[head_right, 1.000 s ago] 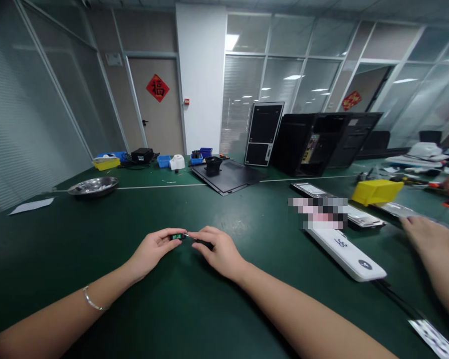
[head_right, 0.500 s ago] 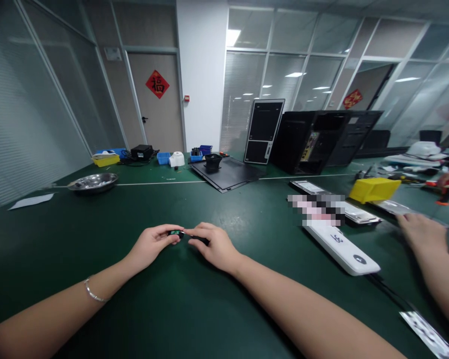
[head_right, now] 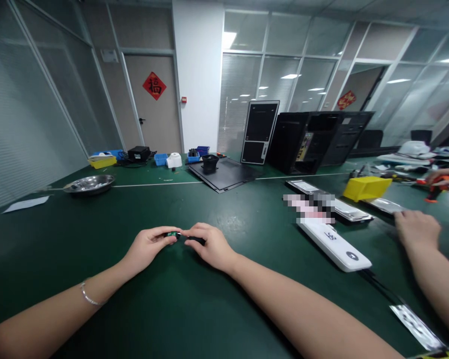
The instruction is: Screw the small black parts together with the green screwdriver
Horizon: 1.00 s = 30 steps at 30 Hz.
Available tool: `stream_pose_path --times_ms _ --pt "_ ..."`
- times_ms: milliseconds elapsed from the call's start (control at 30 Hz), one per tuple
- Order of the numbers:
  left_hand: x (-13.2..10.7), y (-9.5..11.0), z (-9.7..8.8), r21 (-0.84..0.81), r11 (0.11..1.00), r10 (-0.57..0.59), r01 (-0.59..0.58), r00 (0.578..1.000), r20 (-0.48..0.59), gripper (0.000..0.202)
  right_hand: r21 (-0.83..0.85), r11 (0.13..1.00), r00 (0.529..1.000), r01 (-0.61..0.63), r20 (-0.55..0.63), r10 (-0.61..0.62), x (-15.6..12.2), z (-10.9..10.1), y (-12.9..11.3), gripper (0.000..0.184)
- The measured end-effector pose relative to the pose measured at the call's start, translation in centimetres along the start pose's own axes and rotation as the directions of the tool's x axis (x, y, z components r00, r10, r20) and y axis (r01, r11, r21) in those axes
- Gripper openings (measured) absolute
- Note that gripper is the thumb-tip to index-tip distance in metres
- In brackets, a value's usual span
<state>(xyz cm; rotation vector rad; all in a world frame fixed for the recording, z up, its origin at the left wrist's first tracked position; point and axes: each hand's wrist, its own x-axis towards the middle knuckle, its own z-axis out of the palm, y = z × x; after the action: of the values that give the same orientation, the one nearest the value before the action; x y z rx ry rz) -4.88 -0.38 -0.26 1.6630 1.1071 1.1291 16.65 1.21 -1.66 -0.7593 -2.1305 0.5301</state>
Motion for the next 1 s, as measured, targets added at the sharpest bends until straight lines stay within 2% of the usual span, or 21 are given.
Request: stream_pose_path --times_ms 367,567,1000 --pt "0.39 -0.78 0.12 -0.07 0.997 -0.046 0.045 0.999 -0.019 0.024 0.068 0.997 0.999 -0.041 -0.007 0.042 0.29 0.19 -0.18 0.026" --pt "0.34 -0.83 0.17 -0.072 0.996 -0.055 0.053 0.998 -0.025 0.024 0.048 0.997 0.998 -0.057 -0.004 0.057 0.35 0.25 -0.32 0.027" --pt "0.29 0.1 0.31 -0.17 0.981 -0.098 0.097 0.995 0.004 0.024 0.115 0.99 0.997 -0.078 0.006 0.078 0.39 0.15 -0.27 0.028"
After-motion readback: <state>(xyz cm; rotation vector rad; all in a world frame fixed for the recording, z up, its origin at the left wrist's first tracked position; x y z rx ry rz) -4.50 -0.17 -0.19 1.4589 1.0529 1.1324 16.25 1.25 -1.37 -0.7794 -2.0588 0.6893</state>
